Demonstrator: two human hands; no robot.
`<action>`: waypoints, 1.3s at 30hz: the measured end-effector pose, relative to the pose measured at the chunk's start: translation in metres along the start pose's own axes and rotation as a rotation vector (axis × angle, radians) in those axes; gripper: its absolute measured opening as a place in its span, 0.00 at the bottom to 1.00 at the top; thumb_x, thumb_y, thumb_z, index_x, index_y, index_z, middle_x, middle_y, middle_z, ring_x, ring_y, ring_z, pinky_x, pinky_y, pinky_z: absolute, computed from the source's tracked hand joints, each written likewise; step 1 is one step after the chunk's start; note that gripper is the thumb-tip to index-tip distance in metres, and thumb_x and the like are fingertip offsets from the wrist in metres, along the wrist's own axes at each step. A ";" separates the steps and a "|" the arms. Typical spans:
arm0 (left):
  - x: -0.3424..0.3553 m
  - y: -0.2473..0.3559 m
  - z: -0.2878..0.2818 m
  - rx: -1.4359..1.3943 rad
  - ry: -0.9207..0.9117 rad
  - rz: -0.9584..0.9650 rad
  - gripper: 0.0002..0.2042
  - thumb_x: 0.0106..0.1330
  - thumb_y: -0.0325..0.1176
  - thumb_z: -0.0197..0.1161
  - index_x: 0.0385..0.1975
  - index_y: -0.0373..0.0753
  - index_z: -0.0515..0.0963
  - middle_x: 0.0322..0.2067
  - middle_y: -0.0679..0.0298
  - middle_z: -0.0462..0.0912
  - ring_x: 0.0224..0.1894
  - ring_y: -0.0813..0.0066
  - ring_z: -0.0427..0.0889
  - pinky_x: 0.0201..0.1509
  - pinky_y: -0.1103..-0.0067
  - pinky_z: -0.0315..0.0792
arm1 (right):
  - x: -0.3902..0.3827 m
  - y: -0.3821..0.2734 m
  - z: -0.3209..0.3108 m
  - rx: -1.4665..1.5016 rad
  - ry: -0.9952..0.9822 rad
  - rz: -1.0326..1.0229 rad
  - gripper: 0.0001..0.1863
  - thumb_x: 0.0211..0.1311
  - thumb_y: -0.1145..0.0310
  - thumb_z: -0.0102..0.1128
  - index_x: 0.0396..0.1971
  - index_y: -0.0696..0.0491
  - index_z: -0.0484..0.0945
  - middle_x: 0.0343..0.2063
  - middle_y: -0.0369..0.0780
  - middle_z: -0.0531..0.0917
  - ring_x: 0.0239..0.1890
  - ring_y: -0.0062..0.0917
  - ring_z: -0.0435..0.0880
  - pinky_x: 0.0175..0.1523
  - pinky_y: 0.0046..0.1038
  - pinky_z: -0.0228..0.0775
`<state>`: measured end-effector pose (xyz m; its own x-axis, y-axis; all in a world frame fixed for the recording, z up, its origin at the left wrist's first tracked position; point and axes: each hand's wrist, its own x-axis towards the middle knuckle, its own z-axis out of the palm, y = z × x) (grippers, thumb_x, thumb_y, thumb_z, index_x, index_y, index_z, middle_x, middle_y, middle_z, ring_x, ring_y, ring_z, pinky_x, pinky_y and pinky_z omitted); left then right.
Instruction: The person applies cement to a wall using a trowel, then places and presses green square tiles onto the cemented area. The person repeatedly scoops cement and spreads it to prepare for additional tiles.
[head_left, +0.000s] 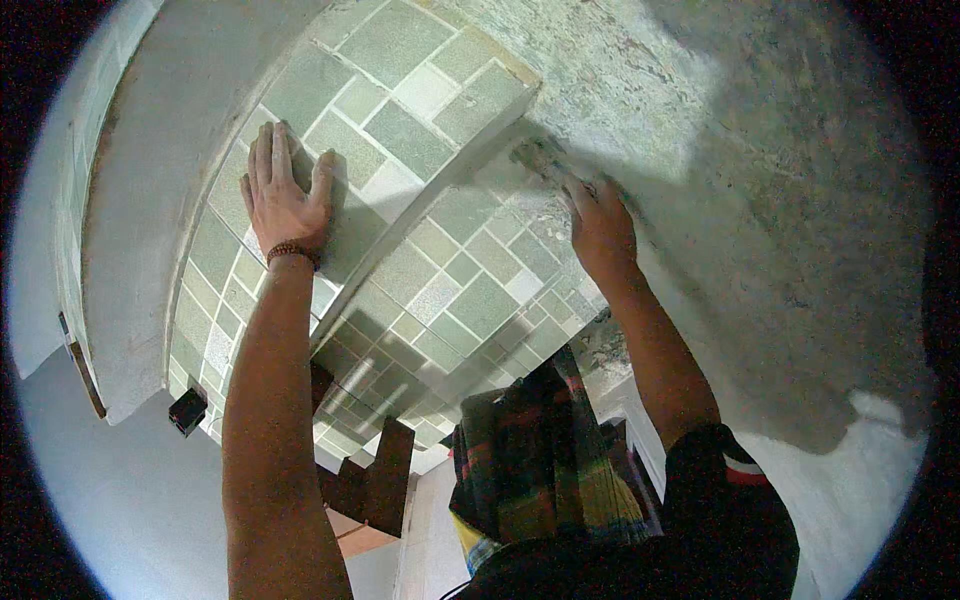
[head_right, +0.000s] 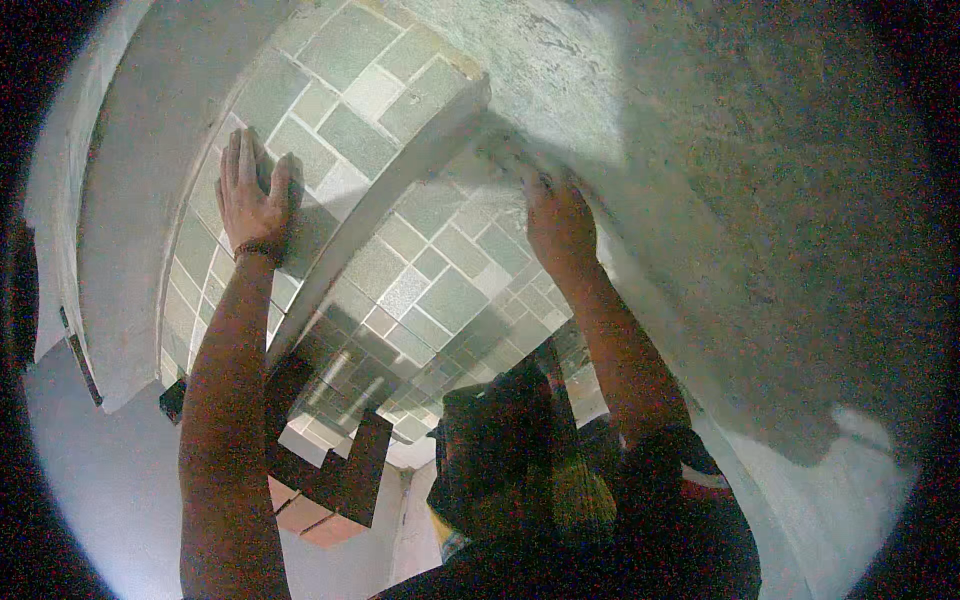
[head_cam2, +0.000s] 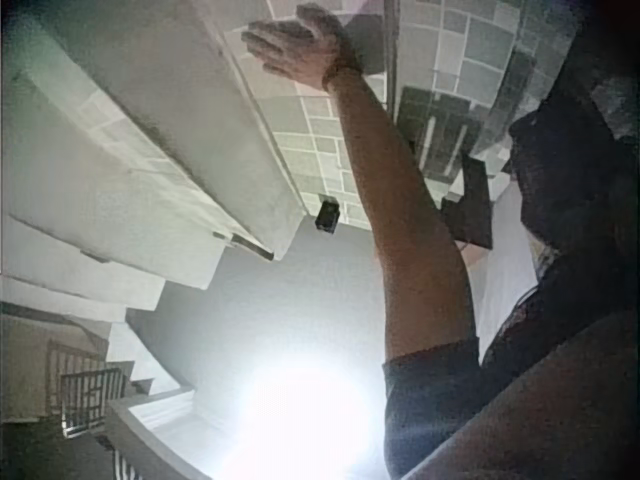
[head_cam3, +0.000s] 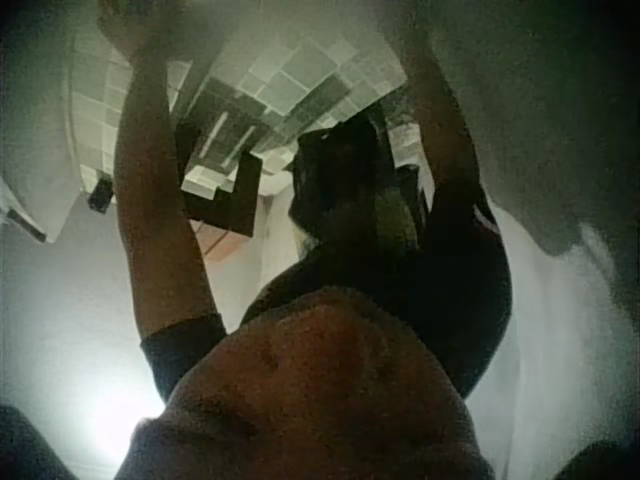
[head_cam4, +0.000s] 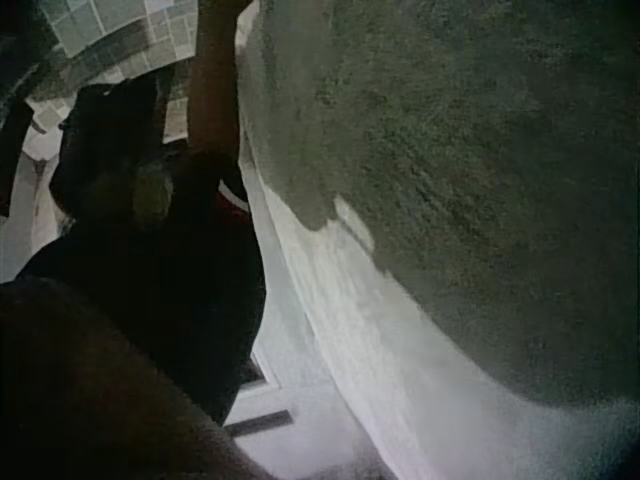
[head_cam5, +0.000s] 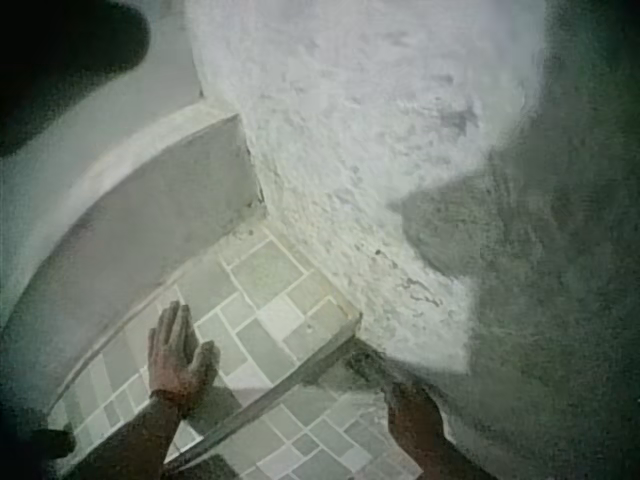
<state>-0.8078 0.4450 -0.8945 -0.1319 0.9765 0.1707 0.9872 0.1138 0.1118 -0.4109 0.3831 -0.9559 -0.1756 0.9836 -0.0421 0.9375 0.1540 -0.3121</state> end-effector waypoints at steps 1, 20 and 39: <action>0.000 0.000 0.000 0.000 -0.003 -0.004 0.39 0.70 0.61 0.56 0.76 0.46 0.61 0.77 0.60 0.59 0.80 0.60 0.54 0.82 0.56 0.47 | -0.013 0.006 -0.003 0.005 -0.020 0.006 0.26 0.64 0.75 0.64 0.63 0.52 0.76 0.51 0.53 0.79 0.53 0.51 0.81 0.58 0.45 0.76; 0.001 0.002 -0.001 0.014 -0.021 -0.019 0.39 0.70 0.61 0.56 0.77 0.49 0.59 0.78 0.62 0.57 0.80 0.61 0.53 0.83 0.57 0.45 | -0.015 -0.011 -0.003 0.105 -0.008 -0.014 0.27 0.63 0.78 0.63 0.63 0.46 0.76 0.44 0.49 0.80 0.46 0.47 0.81 0.51 0.42 0.76; 0.003 0.003 -0.001 0.010 -0.033 -0.011 0.39 0.71 0.62 0.55 0.77 0.47 0.60 0.78 0.60 0.57 0.80 0.59 0.53 0.83 0.58 0.46 | -0.079 0.006 -0.016 0.198 -0.189 0.051 0.22 0.64 0.78 0.60 0.59 0.50 0.78 0.48 0.49 0.81 0.49 0.49 0.82 0.52 0.43 0.77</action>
<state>-0.8055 0.4485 -0.8927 -0.1395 0.9807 0.1369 0.9866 0.1259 0.1034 -0.3868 0.3074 -0.9396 -0.2002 0.9517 -0.2329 0.8727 0.0652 -0.4839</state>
